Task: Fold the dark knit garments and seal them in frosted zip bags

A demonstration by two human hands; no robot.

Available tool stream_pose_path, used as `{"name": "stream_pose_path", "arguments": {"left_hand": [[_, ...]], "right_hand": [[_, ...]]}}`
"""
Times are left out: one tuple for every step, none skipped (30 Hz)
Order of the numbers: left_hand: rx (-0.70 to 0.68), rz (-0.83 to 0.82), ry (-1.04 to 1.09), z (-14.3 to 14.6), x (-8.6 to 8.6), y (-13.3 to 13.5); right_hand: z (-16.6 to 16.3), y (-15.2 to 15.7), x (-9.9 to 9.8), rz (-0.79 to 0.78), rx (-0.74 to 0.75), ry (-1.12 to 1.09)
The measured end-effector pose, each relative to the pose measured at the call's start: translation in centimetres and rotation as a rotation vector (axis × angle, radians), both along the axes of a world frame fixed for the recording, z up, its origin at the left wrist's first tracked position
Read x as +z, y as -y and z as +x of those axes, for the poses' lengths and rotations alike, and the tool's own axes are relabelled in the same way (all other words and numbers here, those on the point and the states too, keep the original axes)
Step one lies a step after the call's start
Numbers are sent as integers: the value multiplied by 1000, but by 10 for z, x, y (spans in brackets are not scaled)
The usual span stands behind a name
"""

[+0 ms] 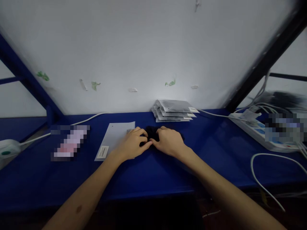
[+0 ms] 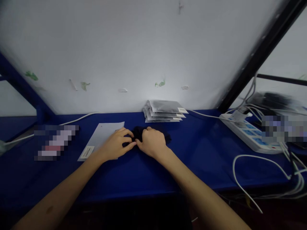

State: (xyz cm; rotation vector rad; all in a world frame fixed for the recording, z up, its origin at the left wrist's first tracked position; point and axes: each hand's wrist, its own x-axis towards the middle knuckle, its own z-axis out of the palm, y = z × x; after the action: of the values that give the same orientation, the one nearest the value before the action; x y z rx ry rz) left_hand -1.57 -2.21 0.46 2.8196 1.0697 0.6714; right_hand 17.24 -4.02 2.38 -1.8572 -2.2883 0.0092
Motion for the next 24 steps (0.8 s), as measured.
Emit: {"name": "stream_pose_path", "arguments": {"left_hand": [[10, 14, 4, 0, -1, 0], [21, 26, 5, 0, -1, -1], [28, 34, 3, -1, -1, -1], [32, 38, -1, -1, -2, -1], [34, 41, -5, -1, -2, -1], [35, 42, -11, -1, -2, -1], [35, 44, -18, -2, -2, -1], [36, 44, -25, -2, -2, 0], [35, 43, -31, -2, -2, 0], [33, 40, -34, -3, -1, 0], [29, 35, -34, -3, -1, 1], [22, 30, -33, -3, 0, 2], [13, 23, -29, -3, 2, 2], [3, 14, -27, -3, 3, 3], [-8, 0, -29, -2, 4, 4], [-14, -17, -34, -2, 5, 4], [-14, -36, -40, -1, 6, 5], [-8, -54, -49, 0, 7, 5], [4, -67, -57, 0, 7, 5], [18, -71, -68, 1, 7, 5], [35, -67, -78, 1, 7, 4], [49, -56, -91, 1, 7, 3], [63, -39, -104, 1, 6, 1], [79, -20, -116, 0, 6, 0]], "right_hand": [[-2, 2, 1, 1, 22, 31], [-4, 4, 1, 0, 37, 59], [-7, 6, 2, -3, 47, 82], [-9, 7, 2, -9, 53, 96], [-11, 7, 2, -15, 56, 104], [-13, 7, 2, -18, 56, 106], [-15, 7, 2, -20, 52, 105], [-16, 6, 1, -19, 45, 99], [-16, 5, 0, -14, 32, 87], [-15, 3, -1, -6, 12, 64], [-12, 0, -2, 4, -11, 27], [-8, -2, -2, 16, -36, -24], [-2, -5, -2, 31, -59, -85], [6, -8, -2, 52, -79, -155], [16, -10, -1, 75, -97, -229], [28, -12, 1, 101, -112, -304], [41, -14, 3, 131, -139, -376], [55, -16, 6, 153, -176, -443], [71, -16, 8, 159, -227, -491], [88, -17, 8, 163, -284, -521], [105, -18, 8, 174, -335, -543], [122, -18, 5, 194, -376, -566], [139, -19, 1, 212, -418, -575], [155, -19, -6, 223, -457, -582]]}}
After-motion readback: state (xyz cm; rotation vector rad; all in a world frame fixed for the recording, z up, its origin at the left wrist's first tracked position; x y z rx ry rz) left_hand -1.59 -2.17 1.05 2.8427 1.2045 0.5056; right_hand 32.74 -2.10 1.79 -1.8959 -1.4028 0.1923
